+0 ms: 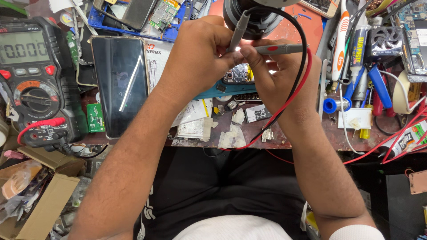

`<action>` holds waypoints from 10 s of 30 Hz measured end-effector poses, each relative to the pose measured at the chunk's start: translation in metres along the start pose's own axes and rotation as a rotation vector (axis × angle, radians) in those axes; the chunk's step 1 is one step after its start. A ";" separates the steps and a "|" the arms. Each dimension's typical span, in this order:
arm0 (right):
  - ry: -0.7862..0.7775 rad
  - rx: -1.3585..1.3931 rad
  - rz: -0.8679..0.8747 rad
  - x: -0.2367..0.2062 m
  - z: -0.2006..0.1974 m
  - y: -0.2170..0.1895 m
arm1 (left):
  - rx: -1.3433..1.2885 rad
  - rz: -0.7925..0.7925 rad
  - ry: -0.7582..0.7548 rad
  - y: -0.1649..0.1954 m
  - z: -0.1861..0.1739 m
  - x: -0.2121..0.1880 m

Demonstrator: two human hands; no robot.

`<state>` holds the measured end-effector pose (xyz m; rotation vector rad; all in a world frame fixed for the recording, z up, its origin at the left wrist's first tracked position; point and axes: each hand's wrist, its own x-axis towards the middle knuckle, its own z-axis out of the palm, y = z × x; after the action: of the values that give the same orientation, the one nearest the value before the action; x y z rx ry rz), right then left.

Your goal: The person holds a disassembled smartphone, opens and repositions its back cover and battery, then uses multimeter probes to test points on the phone's internal board under a microscope lamp. At the end the person turns away from the bench toward a desk with a computer.

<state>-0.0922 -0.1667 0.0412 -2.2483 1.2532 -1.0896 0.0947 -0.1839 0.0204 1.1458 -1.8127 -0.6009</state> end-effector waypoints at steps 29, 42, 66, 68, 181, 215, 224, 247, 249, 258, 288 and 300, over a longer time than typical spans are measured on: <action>-0.032 -0.041 0.076 0.000 -0.004 0.001 | -0.076 0.036 0.004 -0.003 0.002 -0.003; -0.014 0.017 0.005 -0.004 -0.004 0.004 | 0.001 0.070 0.035 -0.008 0.003 -0.002; 0.012 0.030 0.031 -0.003 -0.003 -0.002 | -0.027 0.026 0.030 -0.004 0.004 -0.004; 0.015 0.039 0.022 -0.003 -0.002 -0.003 | -0.040 0.045 0.029 -0.005 0.004 -0.004; 0.079 -0.149 -0.144 -0.003 -0.009 0.009 | -0.019 -0.070 0.009 -0.002 0.008 0.002; 0.100 -0.092 -0.129 -0.004 -0.009 0.004 | -0.009 -0.062 0.013 -0.003 0.008 0.000; 0.096 -0.099 -0.134 -0.005 -0.011 0.000 | -0.066 -0.057 0.019 -0.002 0.007 0.000; 0.113 -0.104 -0.121 -0.006 -0.011 0.002 | -0.027 -0.046 -0.001 0.000 0.005 0.002; 0.115 -0.118 -0.127 -0.006 -0.010 0.002 | -0.020 -0.045 -0.001 -0.001 0.005 0.002; 0.108 -0.137 -0.090 -0.006 -0.010 0.000 | -0.009 -0.047 -0.008 -0.002 0.005 0.001; 0.086 -0.168 -0.066 0.001 -0.009 -0.008 | -0.037 -0.009 0.003 0.001 0.004 -0.002; 0.130 -0.162 -0.211 -0.005 -0.015 -0.001 | -0.102 -0.069 0.004 0.001 0.006 -0.003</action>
<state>-0.1046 -0.1614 0.0491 -2.5135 1.2142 -1.2698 0.0895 -0.1815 0.0171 1.1438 -1.7247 -0.7226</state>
